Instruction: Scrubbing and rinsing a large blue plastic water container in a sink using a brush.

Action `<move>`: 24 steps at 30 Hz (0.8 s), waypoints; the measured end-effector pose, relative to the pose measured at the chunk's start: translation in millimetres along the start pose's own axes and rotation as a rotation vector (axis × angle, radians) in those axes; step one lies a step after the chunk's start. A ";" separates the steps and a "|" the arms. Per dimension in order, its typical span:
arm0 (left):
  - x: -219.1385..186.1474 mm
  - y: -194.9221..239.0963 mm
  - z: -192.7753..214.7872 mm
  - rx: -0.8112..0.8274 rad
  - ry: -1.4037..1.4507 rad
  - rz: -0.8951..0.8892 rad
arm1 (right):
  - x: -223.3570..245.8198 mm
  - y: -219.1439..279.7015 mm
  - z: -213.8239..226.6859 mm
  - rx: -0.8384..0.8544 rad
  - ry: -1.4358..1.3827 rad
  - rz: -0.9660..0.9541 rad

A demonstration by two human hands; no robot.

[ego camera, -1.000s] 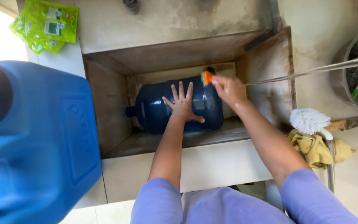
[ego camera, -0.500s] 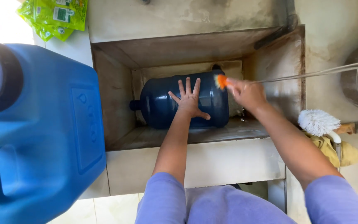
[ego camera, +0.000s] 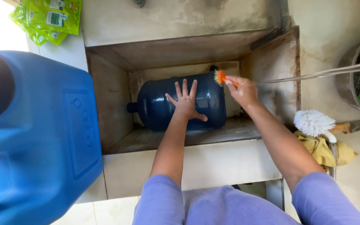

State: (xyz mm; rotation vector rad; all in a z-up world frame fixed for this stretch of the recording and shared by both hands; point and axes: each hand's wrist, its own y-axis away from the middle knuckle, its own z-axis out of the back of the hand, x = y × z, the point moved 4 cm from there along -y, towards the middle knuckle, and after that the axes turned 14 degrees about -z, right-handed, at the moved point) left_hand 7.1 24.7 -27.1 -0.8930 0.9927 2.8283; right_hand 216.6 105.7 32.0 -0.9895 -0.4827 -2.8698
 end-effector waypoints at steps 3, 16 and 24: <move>-0.6 0.7 -1.3 -0.012 0.002 -0.020 | 0.9 6.9 6.3 -0.026 -0.006 -0.039; -43.0 -9.5 21.3 0.032 -0.193 0.041 | -39.8 -46.2 -15.3 0.086 -0.148 -0.482; -98.8 -10.0 25.7 -0.203 0.029 0.062 | -116.3 -34.3 -40.7 0.323 0.302 -0.509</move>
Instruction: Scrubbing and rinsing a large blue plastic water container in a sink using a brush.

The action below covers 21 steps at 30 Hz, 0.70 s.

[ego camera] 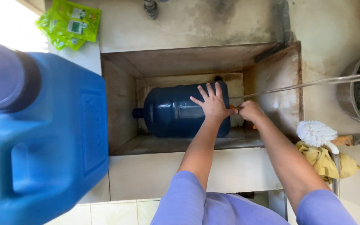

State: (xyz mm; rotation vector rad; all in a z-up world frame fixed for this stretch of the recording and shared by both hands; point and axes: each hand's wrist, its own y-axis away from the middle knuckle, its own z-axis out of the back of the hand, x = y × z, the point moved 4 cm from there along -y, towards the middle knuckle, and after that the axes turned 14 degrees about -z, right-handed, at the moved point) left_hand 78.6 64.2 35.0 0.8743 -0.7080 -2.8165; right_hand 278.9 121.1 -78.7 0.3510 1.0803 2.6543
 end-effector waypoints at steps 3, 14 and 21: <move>10.7 9.6 7.7 -0.040 -0.025 0.039 | -20.4 -0.9 -5.2 0.098 0.108 0.090; 93.3 114.5 82.3 -0.531 0.127 -0.026 | 104.4 221.6 38.0 -0.267 -0.389 0.510; 102.4 129.6 84.0 -0.765 -0.028 0.002 | 112.5 265.0 51.7 -0.291 0.104 0.599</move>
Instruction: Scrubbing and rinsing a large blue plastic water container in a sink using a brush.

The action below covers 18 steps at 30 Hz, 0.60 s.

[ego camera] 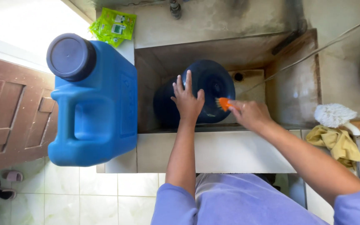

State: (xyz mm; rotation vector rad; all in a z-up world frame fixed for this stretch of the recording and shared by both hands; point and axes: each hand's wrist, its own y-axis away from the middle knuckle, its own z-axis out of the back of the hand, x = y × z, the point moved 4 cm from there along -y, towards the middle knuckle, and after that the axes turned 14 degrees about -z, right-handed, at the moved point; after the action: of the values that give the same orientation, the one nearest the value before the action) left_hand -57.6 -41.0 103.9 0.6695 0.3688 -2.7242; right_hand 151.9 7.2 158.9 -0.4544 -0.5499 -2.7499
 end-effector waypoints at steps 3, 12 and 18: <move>-1.8 13.6 -6.9 -0.039 0.046 -0.024 | -30.2 -27.6 -23.6 -0.073 -0.018 -0.008; 3.3 25.8 19.5 -0.109 0.194 -0.046 | -41.3 14.7 -19.6 -0.056 -0.085 0.081; 34.1 5.4 57.9 -0.098 0.418 -0.020 | -13.7 -22.2 -2.0 -0.244 -0.151 0.076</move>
State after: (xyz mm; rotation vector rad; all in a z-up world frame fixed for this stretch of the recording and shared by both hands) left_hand -107.8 -72.4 136.1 1.2127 0.6008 -2.5499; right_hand 156.2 29.0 145.1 -0.7287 -0.2239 -2.7342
